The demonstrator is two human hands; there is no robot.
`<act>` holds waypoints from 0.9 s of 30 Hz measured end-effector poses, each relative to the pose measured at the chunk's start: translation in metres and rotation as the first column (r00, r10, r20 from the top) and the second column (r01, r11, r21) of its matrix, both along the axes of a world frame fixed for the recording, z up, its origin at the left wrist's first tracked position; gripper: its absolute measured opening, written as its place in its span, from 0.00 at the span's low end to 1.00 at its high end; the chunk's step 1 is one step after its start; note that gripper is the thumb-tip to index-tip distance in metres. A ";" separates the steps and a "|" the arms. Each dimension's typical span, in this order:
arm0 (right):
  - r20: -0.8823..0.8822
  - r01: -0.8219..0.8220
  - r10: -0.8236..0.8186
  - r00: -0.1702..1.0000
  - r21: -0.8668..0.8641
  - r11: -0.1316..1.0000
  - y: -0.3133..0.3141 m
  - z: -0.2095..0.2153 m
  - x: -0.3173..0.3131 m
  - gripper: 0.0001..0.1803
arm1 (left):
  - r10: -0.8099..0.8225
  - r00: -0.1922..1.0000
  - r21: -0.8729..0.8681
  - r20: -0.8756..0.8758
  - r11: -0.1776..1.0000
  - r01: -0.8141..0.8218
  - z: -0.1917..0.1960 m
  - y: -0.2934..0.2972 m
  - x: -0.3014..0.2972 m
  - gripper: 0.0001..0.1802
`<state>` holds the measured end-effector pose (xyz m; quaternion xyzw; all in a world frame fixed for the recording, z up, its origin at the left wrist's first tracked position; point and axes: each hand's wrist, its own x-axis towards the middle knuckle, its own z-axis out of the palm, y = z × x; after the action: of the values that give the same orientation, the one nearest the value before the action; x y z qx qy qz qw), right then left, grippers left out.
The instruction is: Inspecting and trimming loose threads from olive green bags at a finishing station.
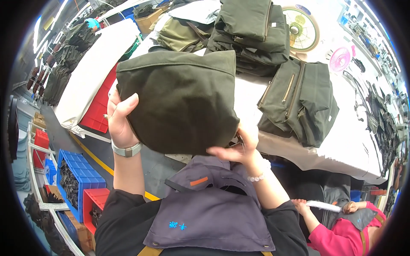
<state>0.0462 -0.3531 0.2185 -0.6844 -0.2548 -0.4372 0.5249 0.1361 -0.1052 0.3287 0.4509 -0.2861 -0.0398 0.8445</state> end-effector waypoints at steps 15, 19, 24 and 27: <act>-0.011 0.250 -0.258 0.966 -0.211 0.945 0.006 0.013 -0.005 0.10 | 0.587 0.537 0.419 0.606 0.338 -0.843 -0.055 0.055 0.103 0.18; -0.055 0.194 -0.215 0.975 -0.263 0.945 -0.008 0.005 -0.011 0.09 | 0.390 0.743 0.735 0.543 0.206 -0.646 -0.076 0.050 0.096 0.24; -0.349 0.015 -0.062 0.935 -0.136 0.991 -0.003 0.029 -0.011 0.14 | 0.401 0.428 0.402 0.810 0.152 -0.903 -0.098 0.035 0.077 0.30; -0.397 -0.027 0.014 0.918 -0.028 0.999 -0.008 0.035 -0.013 0.15 | 0.364 0.872 0.557 0.329 0.671 -0.490 -0.138 0.034 0.064 0.28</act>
<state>0.0336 -0.3614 0.2538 -0.7646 -0.1576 -0.2797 0.5589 0.2002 -0.0713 0.1907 0.7602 -0.2215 0.1105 0.6006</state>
